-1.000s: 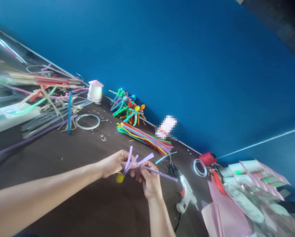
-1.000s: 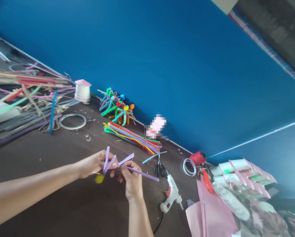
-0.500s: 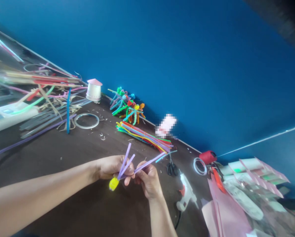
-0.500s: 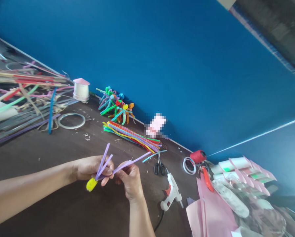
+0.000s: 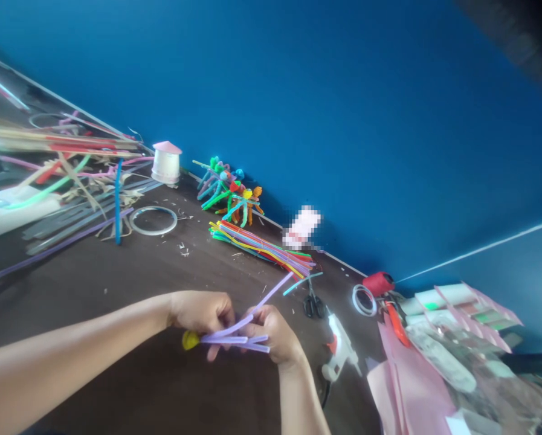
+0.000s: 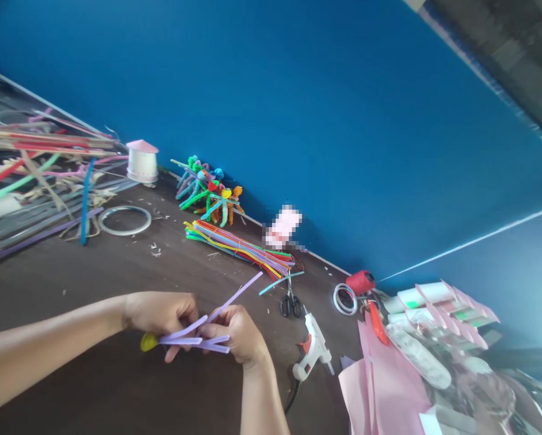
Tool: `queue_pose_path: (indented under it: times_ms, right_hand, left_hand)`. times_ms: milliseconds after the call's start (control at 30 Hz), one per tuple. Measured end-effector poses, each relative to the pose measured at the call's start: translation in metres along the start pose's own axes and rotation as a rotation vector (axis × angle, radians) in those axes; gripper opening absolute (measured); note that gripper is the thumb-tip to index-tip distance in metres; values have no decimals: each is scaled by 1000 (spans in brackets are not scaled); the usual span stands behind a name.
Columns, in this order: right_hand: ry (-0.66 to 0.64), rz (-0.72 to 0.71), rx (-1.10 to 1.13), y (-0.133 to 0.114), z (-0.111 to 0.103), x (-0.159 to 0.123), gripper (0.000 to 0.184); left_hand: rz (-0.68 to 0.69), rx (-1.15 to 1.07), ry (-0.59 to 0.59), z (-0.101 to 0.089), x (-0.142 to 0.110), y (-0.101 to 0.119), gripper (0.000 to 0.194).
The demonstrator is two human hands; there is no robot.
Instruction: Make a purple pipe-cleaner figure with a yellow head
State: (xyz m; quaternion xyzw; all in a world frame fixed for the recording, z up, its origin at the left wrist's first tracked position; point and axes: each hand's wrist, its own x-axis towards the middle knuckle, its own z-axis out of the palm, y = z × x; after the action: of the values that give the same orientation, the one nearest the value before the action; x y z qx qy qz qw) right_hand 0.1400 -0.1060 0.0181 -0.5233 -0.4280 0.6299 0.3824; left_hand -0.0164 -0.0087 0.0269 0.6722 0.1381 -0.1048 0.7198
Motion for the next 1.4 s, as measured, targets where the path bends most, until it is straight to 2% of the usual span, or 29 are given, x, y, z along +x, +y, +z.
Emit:
queue_pose_path:
  times_ms: [167,300,400,500,600,700,900,1000,1067,1267,1400]
  right_hand:
    - [-46,0,-67,-5,-5,-7,30]
    - [-74,-20,-147,-11,-5,-12,23]
    - [7,-91,-232,-11,-2,-10,20]
    - [151,-162,-377,-9,2,-6,19]
    - [256,-220,-547,-8,5,-6,16]
    - [297,-253,-652,-9,6,-7,14]
    - [278,-265,-559,-10,9,-6,15]
    - [398,-261,-568,-8,7,-5,11]
    - [429,-269,-596,-7,5,-4,13]
    - [265,-127,-518,-2,2,-3,29]
    - [243,-100,-349,2,2,-1,29]
  left_hand:
    - [-3,168,52,1,-5,4,15]
    - [-21,166,81,2,-3,3,14]
    - [-23,39,135,2,5,-4,15]
    - [-17,-89,190,1,13,-9,12]
    - [-37,-132,230,1,13,-7,10]
    - [-52,-150,241,1,11,-2,10]
    - [-1,-206,236,0,11,-3,11]
    - [33,-227,276,0,13,-7,11]
    - [33,-223,296,-1,14,-10,9]
    - [58,-175,257,-2,14,-11,12]
    - [52,-169,234,-3,12,-7,13]
